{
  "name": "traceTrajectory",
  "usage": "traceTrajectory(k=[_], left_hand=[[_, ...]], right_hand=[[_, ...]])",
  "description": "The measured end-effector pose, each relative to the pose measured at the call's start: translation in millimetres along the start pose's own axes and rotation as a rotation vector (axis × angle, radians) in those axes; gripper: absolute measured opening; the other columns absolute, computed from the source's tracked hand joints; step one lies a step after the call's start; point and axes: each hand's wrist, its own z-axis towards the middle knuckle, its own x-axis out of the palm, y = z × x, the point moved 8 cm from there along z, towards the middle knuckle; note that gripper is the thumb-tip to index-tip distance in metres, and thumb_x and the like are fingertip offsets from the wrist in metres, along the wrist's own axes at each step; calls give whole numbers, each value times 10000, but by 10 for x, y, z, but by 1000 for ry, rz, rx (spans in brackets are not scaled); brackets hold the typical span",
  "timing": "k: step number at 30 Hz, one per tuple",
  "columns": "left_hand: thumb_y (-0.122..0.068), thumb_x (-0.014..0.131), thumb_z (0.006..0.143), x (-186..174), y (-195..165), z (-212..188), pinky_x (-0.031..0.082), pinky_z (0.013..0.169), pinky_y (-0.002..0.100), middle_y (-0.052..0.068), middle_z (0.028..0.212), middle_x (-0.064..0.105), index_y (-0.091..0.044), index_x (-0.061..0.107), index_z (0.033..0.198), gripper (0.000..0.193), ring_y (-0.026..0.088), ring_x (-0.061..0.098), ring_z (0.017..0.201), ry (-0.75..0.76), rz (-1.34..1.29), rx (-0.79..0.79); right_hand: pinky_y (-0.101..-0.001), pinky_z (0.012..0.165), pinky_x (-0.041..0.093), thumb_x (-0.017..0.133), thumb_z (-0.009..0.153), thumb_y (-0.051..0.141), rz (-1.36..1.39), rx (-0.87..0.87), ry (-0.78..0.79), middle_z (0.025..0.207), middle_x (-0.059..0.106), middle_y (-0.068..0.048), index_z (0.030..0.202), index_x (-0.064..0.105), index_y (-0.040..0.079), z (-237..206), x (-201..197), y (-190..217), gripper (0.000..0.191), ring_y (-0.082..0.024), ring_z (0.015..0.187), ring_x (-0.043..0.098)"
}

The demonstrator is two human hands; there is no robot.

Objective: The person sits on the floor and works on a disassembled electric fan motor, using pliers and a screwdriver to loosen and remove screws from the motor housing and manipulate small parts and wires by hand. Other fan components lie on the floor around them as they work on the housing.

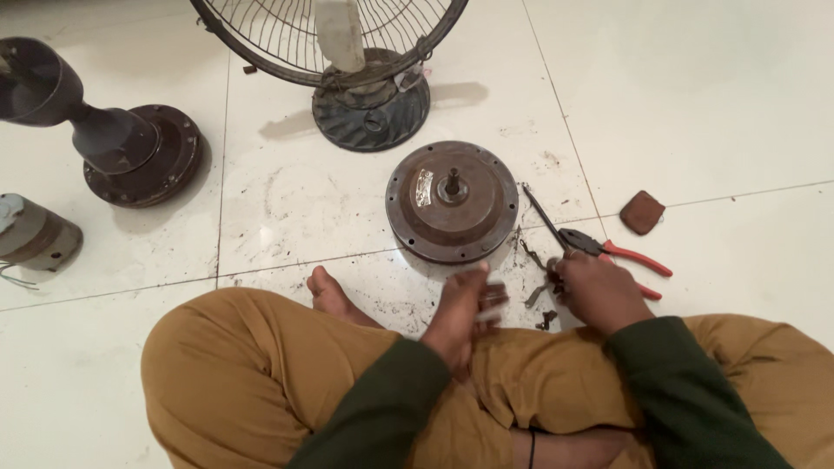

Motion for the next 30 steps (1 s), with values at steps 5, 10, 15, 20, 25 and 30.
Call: traceTrajectory(k=[5,10,15,20,25,30], left_hand=[[-312,735,902,-27,-661,-616,523,803,453,129,1140,652,-94,495,1306,518,270,647,1024,30,1396,685],[-293,832,785,-348,-1122,-629,523,805,486,128,1154,633,-88,412,1444,807,312,635,1083,-78,1881,859],[-384,872,741,-344,-772,-461,519,774,494,155,1191,597,-16,182,1572,1140,319,619,1073,-88,1897,657],[-398,850,772,-303,-716,-456,513,765,483,165,1115,641,-124,151,1631,1141,329,655,994,-13,1933,634],[-425,823,804,-170,-700,-459,512,753,479,169,1085,662,-182,162,1634,1089,344,675,943,34,1906,669],[-455,799,828,-149,-662,-406,506,783,483,183,1115,662,-172,132,1642,1090,350,673,974,43,1930,592]], right_hand=[[-434,830,567,709,861,215,-28,17,57,1043,708,-25,976,738,169,3,93,5,127,-272,1013,700],[-415,744,567,756,849,157,279,-1,-52,916,723,-111,970,722,86,50,-224,34,145,-293,864,714],[-335,646,605,773,851,137,816,-24,-80,824,783,-127,979,709,42,100,-444,271,171,-208,723,754],[-323,663,605,788,819,136,800,-166,-296,881,766,-121,999,719,22,209,-571,751,223,-203,740,763],[-425,700,542,740,861,16,521,-306,-547,980,708,-201,1001,721,-14,45,-717,876,145,-380,827,688],[-411,673,550,756,859,35,588,-172,-516,935,690,-184,1018,718,-15,105,-692,737,171,-338,777,704]])
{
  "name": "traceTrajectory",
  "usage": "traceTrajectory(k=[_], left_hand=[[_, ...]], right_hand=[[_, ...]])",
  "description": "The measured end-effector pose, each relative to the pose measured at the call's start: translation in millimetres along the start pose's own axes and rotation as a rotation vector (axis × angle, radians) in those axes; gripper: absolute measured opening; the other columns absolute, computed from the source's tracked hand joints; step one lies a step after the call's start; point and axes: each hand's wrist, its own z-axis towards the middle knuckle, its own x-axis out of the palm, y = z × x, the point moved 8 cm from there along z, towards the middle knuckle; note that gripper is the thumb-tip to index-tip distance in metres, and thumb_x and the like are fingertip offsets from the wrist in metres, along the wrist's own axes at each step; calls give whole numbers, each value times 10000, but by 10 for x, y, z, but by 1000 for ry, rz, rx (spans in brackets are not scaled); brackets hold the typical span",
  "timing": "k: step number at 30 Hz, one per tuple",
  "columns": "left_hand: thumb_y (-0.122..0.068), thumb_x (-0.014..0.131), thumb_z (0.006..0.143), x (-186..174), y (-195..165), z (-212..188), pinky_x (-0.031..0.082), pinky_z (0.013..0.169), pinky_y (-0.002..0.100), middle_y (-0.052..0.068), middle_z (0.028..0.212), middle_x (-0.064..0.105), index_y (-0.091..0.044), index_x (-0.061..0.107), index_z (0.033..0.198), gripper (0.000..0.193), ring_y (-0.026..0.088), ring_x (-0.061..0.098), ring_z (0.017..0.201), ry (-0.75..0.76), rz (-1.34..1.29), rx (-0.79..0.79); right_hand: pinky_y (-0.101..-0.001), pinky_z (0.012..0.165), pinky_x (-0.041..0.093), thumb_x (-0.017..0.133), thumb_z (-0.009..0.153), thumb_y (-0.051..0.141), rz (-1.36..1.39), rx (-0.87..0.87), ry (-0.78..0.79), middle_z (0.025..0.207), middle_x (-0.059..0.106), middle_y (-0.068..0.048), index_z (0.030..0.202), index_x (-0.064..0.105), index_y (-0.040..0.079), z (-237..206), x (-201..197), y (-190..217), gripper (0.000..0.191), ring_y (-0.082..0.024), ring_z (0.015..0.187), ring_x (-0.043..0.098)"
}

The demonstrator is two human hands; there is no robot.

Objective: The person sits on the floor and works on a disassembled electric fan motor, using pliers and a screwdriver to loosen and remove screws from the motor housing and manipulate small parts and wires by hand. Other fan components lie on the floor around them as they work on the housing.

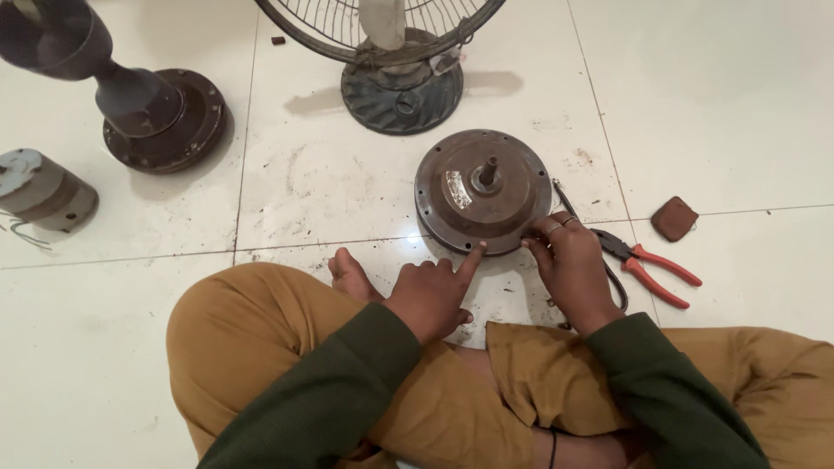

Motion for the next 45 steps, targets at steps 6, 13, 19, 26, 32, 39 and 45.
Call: traceTrajectory(k=[6,13,19,26,32,39,45], left_hand=[[-481,796,823,-1,-30,16,507,782,489,181,1127,661,-140,117,1638,1114,341,674,982,1,18,-15],[-474,777,849,3,-31,18,524,787,467,187,1120,670,-124,91,1646,1109,336,686,970,37,11,-16],[-468,776,848,-25,-53,32,531,789,473,190,1127,671,-126,84,1644,1109,340,690,977,45,-18,-10],[-460,755,875,-36,-54,36,534,787,471,188,1109,678,-124,59,1649,1094,343,693,966,67,-23,6],[-454,757,871,-48,-71,33,530,783,474,182,1098,684,-139,68,1648,1085,339,698,957,51,-15,0],[-445,751,877,-52,-77,46,532,777,477,183,1103,680,-152,57,1649,1078,337,703,954,83,-23,-3],[-433,756,879,-68,-97,43,525,788,490,186,1099,686,-131,80,1647,1066,344,702,964,57,-28,17]], right_hand=[[-388,639,557,754,850,35,22,-45,58,952,718,-146,965,754,11,35,18,73,117,-305,746,712],[-364,685,576,715,850,-8,22,-111,139,990,734,-140,998,760,26,55,10,139,158,-289,812,738],[-404,683,560,729,864,20,-53,-81,113,944,732,-130,981,767,37,69,-15,150,125,-314,788,718],[-420,727,563,715,858,4,-138,-195,110,951,724,-134,962,773,33,92,-61,277,123,-336,861,705],[-426,737,566,709,833,-23,-90,-171,173,1023,734,-151,957,771,17,99,-41,247,145,-350,849,709],[-423,710,555,745,845,7,-74,-68,112,907,719,-189,996,783,25,124,-40,92,156,-354,795,705],[-385,647,555,758,855,5,-17,-67,61,882,708,-171,979,775,12,117,-49,63,125,-305,726,708]])
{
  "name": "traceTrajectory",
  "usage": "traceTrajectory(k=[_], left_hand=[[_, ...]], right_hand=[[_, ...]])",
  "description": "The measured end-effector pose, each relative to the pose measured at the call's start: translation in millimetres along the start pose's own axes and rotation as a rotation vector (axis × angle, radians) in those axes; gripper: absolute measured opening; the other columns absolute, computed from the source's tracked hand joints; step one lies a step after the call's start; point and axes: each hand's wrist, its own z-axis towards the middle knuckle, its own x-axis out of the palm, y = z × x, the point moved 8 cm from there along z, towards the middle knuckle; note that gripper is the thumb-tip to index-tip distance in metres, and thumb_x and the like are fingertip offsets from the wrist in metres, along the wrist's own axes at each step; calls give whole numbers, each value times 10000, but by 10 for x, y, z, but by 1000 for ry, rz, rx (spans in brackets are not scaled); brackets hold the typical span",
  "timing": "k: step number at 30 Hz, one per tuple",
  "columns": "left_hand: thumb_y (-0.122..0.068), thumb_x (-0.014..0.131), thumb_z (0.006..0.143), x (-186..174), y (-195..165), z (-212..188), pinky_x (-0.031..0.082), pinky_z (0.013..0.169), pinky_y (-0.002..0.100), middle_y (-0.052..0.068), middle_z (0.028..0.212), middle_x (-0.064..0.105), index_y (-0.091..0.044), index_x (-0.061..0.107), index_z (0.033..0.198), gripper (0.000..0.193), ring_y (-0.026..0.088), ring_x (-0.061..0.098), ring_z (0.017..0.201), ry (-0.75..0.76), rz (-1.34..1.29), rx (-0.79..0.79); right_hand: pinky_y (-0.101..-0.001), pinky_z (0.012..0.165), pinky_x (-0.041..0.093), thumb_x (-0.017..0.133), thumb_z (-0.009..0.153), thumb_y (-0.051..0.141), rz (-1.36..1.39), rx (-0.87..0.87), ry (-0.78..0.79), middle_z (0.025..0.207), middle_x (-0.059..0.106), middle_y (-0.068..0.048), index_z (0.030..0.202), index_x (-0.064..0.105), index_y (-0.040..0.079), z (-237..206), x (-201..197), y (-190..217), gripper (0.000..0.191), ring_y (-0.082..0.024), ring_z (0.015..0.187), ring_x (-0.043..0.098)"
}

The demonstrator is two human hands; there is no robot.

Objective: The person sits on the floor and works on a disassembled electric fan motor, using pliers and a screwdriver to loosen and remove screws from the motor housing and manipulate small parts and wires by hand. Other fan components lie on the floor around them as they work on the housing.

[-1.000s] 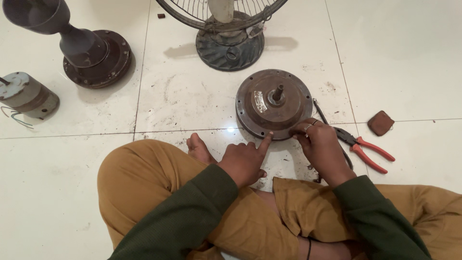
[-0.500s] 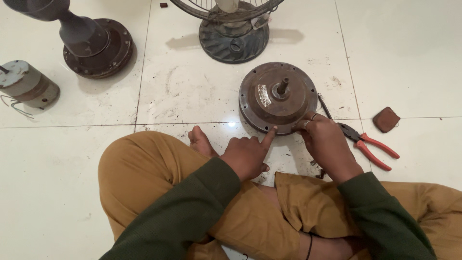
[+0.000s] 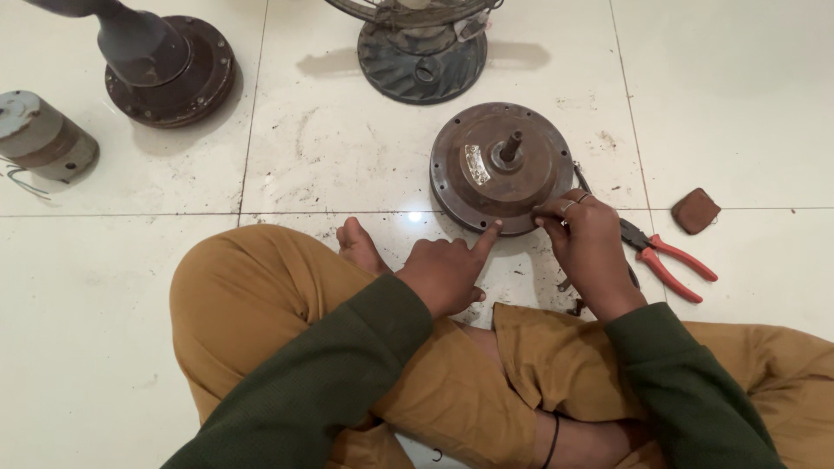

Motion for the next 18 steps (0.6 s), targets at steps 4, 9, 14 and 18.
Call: traceTrajectory(k=[4,9,14,18], left_hand=[[-428,759,875,2,-2,12,524,784,485,188,1099,684,-127,76,1644,1072,341,701,965,3,-14,-4],[-447,739,889,14,-8,25,530,775,468,179,1097,686,-132,53,1647,1069,327,702,954,39,3,-13],[-453,738,894,4,-19,18,528,775,468,181,1084,689,-113,53,1649,1075,324,708,941,35,15,-12],[-446,752,879,-11,-27,12,531,773,473,181,1075,693,-107,74,1643,1076,329,706,941,12,11,-6]], right_hand=[[-381,644,553,769,860,11,-21,-16,-10,881,708,-162,986,781,8,-1,-9,7,126,-298,719,708],[-366,632,564,775,878,46,17,-1,1,894,703,-151,989,768,4,-14,-10,-11,119,-277,715,713],[-378,617,548,802,870,86,-20,-9,11,867,694,-153,967,769,-1,-7,-9,-14,134,-281,685,696],[-378,619,553,819,864,123,-43,-7,12,886,694,-153,954,755,-7,14,4,-14,171,-279,690,701]])
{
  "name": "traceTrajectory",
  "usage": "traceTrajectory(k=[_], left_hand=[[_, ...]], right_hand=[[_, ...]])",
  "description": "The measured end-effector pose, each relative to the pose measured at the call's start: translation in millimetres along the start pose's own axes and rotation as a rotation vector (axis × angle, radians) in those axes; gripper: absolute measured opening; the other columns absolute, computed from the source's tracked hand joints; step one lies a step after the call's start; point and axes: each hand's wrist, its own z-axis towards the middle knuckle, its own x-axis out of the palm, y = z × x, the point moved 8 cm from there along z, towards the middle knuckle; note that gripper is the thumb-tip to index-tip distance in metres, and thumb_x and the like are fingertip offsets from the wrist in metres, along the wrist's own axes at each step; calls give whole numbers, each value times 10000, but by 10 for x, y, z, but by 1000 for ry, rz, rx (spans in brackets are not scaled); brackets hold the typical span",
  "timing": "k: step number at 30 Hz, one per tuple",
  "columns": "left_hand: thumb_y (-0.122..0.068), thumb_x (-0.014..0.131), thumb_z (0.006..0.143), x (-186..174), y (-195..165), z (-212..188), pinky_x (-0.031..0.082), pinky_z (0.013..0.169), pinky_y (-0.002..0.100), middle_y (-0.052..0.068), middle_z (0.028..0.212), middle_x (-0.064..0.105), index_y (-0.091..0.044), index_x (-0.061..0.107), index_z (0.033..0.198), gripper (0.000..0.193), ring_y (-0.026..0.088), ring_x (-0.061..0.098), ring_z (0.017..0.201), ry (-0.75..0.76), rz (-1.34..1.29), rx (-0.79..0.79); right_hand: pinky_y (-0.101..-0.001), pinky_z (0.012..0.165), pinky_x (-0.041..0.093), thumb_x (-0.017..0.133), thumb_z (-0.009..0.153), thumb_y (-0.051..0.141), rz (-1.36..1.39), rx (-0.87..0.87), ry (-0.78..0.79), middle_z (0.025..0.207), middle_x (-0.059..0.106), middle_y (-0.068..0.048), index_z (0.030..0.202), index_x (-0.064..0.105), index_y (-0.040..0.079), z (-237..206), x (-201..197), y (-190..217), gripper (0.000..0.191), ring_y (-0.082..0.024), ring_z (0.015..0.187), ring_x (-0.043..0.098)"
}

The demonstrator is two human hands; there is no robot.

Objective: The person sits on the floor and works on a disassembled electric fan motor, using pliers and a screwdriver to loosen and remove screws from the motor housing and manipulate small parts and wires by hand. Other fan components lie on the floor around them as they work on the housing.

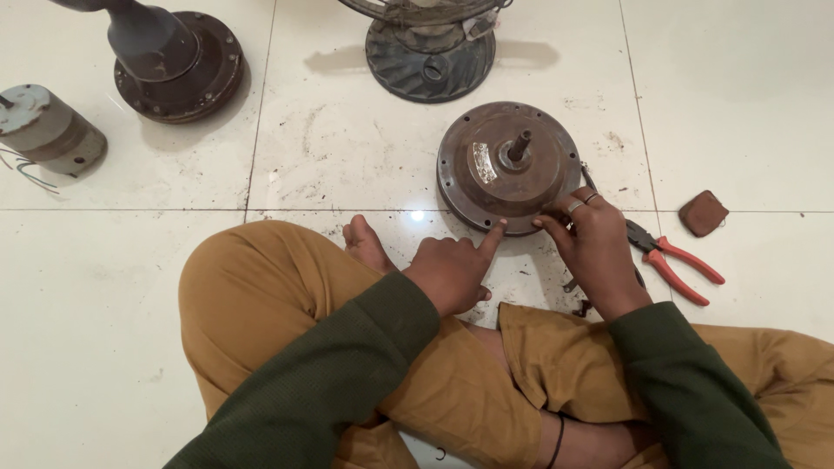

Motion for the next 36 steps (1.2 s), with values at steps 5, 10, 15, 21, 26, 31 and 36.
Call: traceTrajectory(k=[5,10,15,21,26,31,36], left_hand=[[-437,768,864,-9,22,-15,522,783,492,189,1080,691,-110,86,1639,1084,345,702,954,-21,-27,-5],[-440,760,870,-3,25,-12,520,779,486,185,1071,695,-119,86,1642,1074,340,703,946,-24,-26,-6],[-450,751,877,1,16,-16,526,769,469,183,1070,692,-113,66,1645,1083,330,704,935,-6,-11,-9],[-455,723,905,-6,12,-19,535,758,461,183,1075,685,-111,42,1650,1066,320,709,927,54,-7,-13],[-454,723,907,-21,5,-22,532,768,462,181,1081,686,-108,46,1648,1062,322,706,935,44,-5,-12],[-447,736,894,-15,15,-12,522,788,473,180,1080,688,-115,65,1644,1060,327,700,955,17,-22,-13],[-446,745,886,5,13,2,524,784,475,182,1088,684,-108,77,1640,1063,329,701,958,5,-19,-13]], right_hand=[[-383,655,559,836,817,147,2,-8,29,910,700,-151,969,748,-5,19,15,-19,232,-279,736,716],[-372,686,571,765,875,72,27,-54,75,990,704,-143,993,754,1,-9,2,-28,138,-285,801,718],[-368,681,575,753,868,54,39,34,107,990,705,-136,1006,748,-6,-6,48,-92,151,-267,774,717],[-361,669,578,765,895,67,21,71,63,983,709,-146,1000,726,-20,-2,-23,-104,141,-255,780,716],[-368,682,576,770,876,63,-6,68,70,954,727,-142,1002,756,21,-12,-47,-83,134,-265,774,727],[-396,699,566,740,870,31,-31,-66,60,993,717,-151,987,748,15,-22,-24,55,118,-315,809,715],[-412,700,560,724,886,31,-36,-54,97,966,708,-147,978,746,12,-35,8,88,96,-330,812,708]])
